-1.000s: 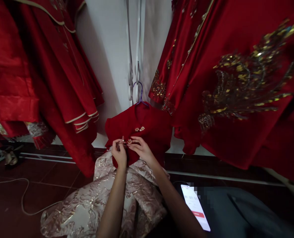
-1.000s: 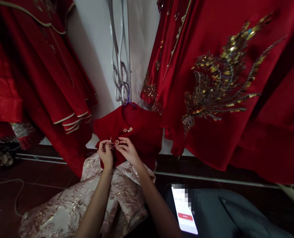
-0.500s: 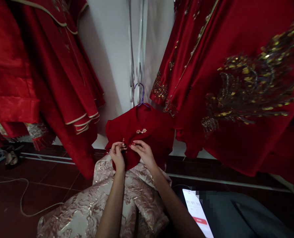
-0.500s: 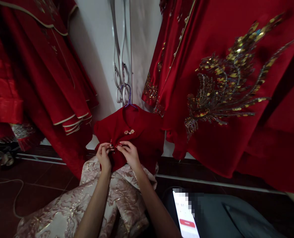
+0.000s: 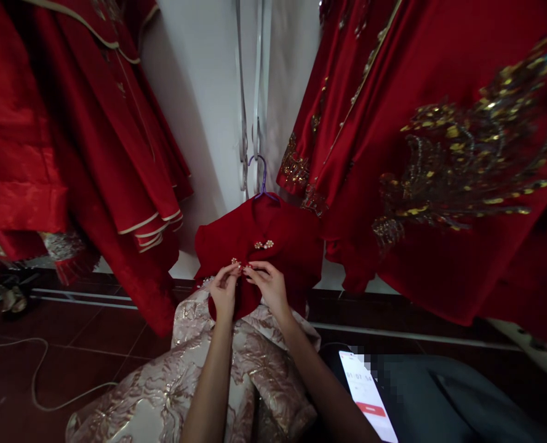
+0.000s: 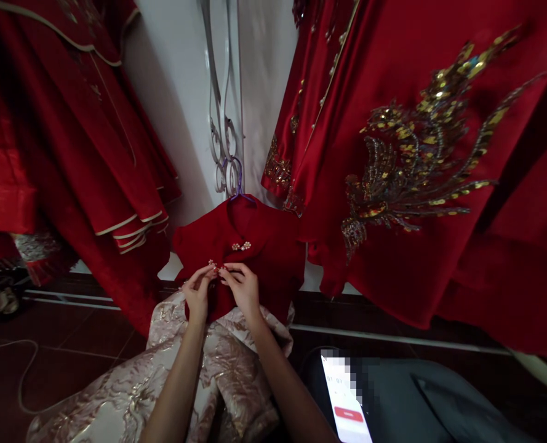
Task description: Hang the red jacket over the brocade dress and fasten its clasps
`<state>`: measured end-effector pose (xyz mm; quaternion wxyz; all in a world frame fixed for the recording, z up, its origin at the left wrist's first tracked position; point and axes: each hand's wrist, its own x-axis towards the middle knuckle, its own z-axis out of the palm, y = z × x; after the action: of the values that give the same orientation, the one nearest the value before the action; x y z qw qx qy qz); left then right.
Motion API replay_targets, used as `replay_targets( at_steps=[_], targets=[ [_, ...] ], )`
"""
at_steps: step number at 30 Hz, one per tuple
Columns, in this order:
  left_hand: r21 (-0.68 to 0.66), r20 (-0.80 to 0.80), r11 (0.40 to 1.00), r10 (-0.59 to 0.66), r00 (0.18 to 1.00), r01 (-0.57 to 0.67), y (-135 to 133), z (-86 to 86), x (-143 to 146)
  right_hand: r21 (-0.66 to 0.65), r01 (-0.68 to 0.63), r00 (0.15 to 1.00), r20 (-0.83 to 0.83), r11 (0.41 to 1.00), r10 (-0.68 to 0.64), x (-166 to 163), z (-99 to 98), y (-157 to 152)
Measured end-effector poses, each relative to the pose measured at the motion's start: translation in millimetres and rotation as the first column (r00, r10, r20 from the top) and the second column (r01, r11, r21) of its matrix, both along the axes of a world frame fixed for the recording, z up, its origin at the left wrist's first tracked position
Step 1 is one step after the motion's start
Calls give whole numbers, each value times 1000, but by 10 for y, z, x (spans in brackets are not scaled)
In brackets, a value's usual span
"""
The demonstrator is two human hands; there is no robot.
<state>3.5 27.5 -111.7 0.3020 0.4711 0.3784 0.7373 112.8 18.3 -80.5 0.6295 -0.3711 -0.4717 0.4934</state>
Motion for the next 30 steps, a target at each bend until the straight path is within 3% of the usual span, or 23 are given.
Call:
replay_targets(
  at_steps=[12,22,30],
  targets=[
    [50,-95,992,122,988,-118,34,-31,37,245,182,926,282,952,-250,-78,-28,4],
    [62,-215,964,266,940,-258,-28,16,74,281,173,918,300,944,-257,-80,36,71],
    [58,-236,958,286,929,-280,-20,6,58,298,139,896,368,944,-248,-57,68,73]
  ],
)
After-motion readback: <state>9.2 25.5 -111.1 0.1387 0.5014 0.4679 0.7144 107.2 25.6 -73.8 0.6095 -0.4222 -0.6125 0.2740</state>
